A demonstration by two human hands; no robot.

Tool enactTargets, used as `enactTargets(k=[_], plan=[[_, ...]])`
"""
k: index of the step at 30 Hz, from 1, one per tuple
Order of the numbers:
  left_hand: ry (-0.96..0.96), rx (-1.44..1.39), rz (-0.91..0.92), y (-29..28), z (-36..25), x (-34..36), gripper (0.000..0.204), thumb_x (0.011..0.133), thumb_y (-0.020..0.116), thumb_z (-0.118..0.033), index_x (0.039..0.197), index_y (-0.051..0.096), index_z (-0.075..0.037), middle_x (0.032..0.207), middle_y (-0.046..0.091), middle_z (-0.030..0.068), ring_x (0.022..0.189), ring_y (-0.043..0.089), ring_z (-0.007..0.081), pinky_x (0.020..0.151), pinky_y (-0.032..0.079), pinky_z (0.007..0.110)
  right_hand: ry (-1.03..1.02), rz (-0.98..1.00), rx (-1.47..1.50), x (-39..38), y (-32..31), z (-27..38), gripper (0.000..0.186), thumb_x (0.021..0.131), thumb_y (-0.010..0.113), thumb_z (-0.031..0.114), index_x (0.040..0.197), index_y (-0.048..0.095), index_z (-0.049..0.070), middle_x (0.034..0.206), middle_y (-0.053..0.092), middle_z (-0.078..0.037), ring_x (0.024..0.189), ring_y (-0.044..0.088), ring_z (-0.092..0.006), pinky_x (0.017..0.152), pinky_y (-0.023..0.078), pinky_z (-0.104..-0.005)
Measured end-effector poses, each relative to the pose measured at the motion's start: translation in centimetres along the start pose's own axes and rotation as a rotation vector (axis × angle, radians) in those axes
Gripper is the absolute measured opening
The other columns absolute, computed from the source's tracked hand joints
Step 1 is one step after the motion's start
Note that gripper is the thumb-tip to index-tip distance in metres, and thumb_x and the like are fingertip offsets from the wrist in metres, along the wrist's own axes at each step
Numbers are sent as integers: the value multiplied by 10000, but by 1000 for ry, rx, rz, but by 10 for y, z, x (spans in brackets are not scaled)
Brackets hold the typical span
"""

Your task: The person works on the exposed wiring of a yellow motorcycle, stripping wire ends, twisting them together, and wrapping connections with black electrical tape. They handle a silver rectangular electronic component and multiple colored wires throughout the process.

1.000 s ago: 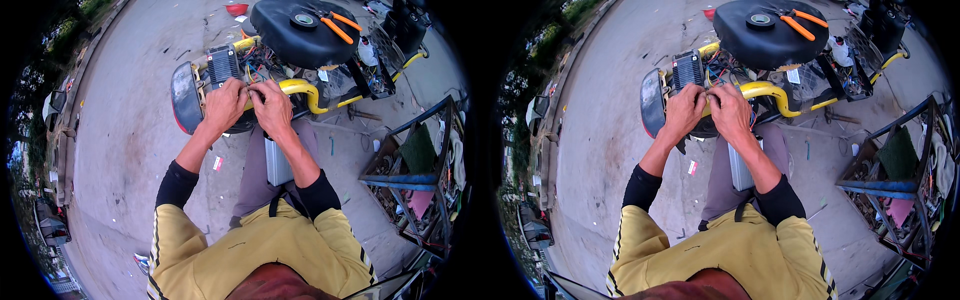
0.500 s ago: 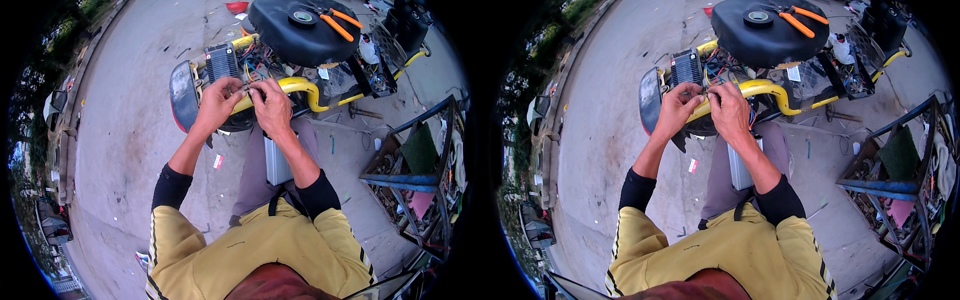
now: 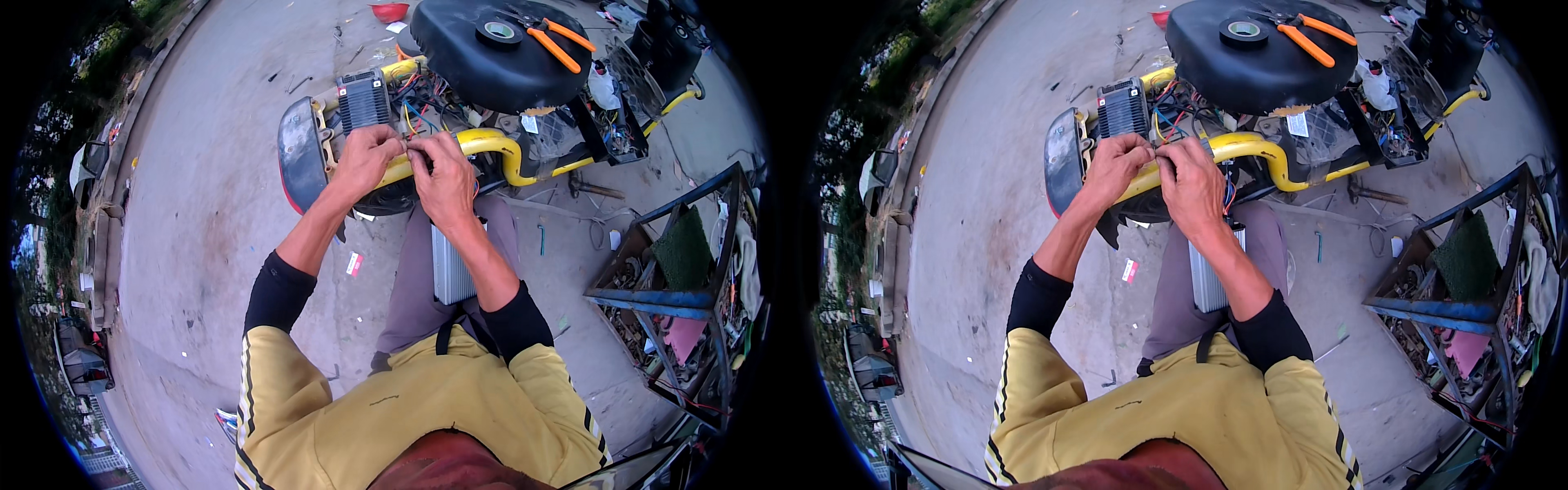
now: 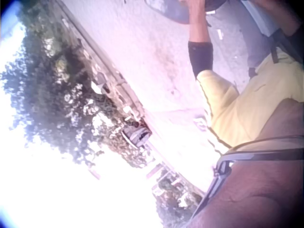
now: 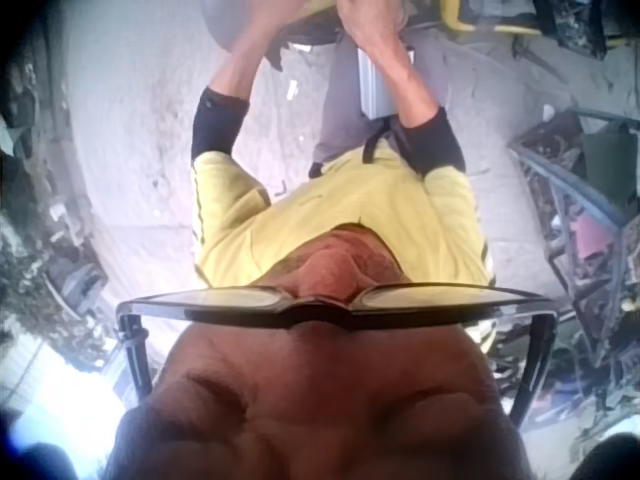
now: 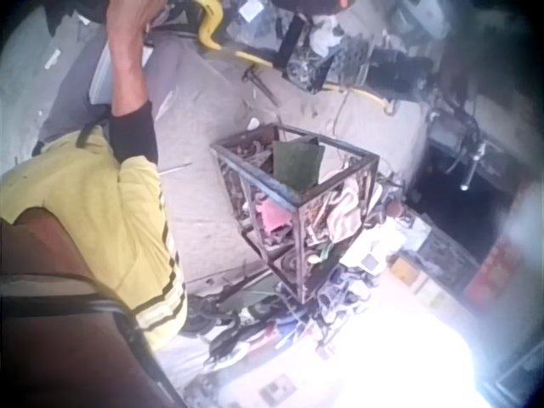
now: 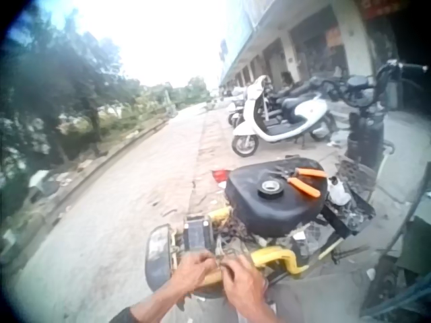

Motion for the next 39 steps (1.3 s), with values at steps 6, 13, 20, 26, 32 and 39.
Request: enactTargets(k=[6,13,20,26,32,39], plan=[[-384,-395,104,9,15,-16,152,1030,767,-132,998,757,16,796,631,2,565,482,59,486,322,259,118,14,100,-1,1,-9,104,961,772,83,1054,767,36,988,701,-120,863,722,-342,766,565,-441],[630,731,-304,4,-69,-55,203,915,862,-101,1084,758,-59,997,713,40,651,691,152,579,552,317,132,31,131,0,2,-10,107,970,772,89,1054,767,22,984,705,-126,842,728,-323,751,566,-427],[775,926,-287,22,-71,-51,97,950,795,-128,1026,753,-85,1014,726,31,695,726,273,594,569,366,104,21,110,2,3,-14,108,980,759,102,1053,769,23,997,711,-135,862,724,-356,765,568,-446],[-24,25,-96,-2,5,-6,155,986,722,-151,941,747,-4,800,665,63,641,576,126,553,403,299,-63,-2,17,3,5,-6,108,961,764,119,1041,781,50,1008,708,-135,917,717,-381,809,572,-486],[-44,8,-65,3,3,-21,108,1035,721,-135,1090,770,-56,1085,747,91,829,680,206,704,521,346,126,94,59,5,-2,-11,136,1003,718,133,1061,778,25,1011,718,-165,902,734,-337,819,580,-429],[678,950,-199,21,-76,-51,102,985,741,-188,1062,732,-123,960,647,79,778,727,315,624,567,437,67,65,33,6,-1,-11,139,992,738,116,1069,778,7,977,714,-157,840,718,-312,779,572,-412]])
Point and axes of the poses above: each hand's wrist, its own x-axis towards the middle knuckle, its own y-axis out of the palm, z = x × y, the point moved 9 cm from there along x, towards the middle knuckle
